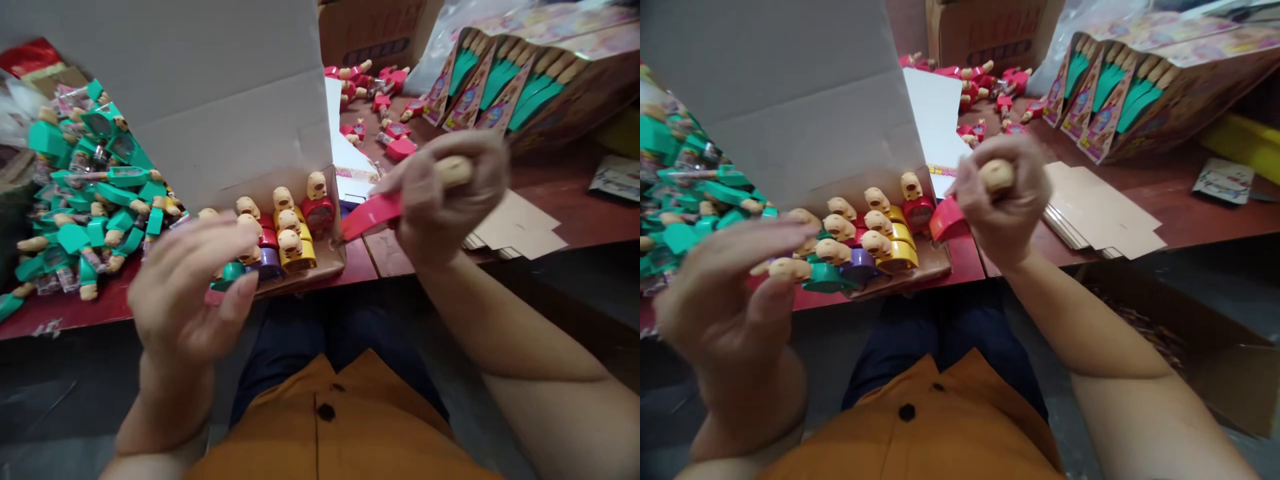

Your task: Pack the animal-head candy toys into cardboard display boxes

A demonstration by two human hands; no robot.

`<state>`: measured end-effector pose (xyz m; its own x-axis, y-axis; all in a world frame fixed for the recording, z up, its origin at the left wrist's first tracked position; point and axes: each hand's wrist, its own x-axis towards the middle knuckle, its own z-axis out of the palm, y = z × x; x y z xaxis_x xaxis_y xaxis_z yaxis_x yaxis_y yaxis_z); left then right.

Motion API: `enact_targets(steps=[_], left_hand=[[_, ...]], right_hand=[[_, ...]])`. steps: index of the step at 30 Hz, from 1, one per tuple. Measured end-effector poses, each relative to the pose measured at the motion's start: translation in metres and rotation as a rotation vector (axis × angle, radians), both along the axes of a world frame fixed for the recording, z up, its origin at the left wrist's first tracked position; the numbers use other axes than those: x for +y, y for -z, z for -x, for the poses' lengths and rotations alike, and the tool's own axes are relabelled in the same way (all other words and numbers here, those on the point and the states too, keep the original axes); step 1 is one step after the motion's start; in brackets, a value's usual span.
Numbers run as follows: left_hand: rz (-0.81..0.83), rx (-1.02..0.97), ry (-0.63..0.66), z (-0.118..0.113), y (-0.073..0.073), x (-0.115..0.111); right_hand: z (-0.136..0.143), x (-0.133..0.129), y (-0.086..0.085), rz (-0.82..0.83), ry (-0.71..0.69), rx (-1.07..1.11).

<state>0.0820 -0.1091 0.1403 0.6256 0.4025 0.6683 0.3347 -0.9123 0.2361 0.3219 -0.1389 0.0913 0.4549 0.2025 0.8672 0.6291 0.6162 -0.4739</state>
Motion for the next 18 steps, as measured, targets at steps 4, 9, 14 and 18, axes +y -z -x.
enact_targets(steps=[4, 9, 14, 18], left_hand=[[-0.105, 0.312, -0.07, -0.006, -0.004, 0.038], [-0.032, 0.511, -0.12, -0.012, 0.009, 0.046], [0.018, 0.49, -0.083, -0.006, 0.007, 0.046], [-0.105, 0.456, -0.063, -0.004, 0.009, 0.051]], right_hand=[[0.013, 0.018, 0.017, 0.111, -0.061, -0.269], [0.014, 0.026, 0.017, 0.266, -0.06, -0.422], [0.017, 0.042, 0.031, 0.178, 0.102, -0.539], [0.027, 0.043, 0.045, 0.189, 0.293, -0.509]])
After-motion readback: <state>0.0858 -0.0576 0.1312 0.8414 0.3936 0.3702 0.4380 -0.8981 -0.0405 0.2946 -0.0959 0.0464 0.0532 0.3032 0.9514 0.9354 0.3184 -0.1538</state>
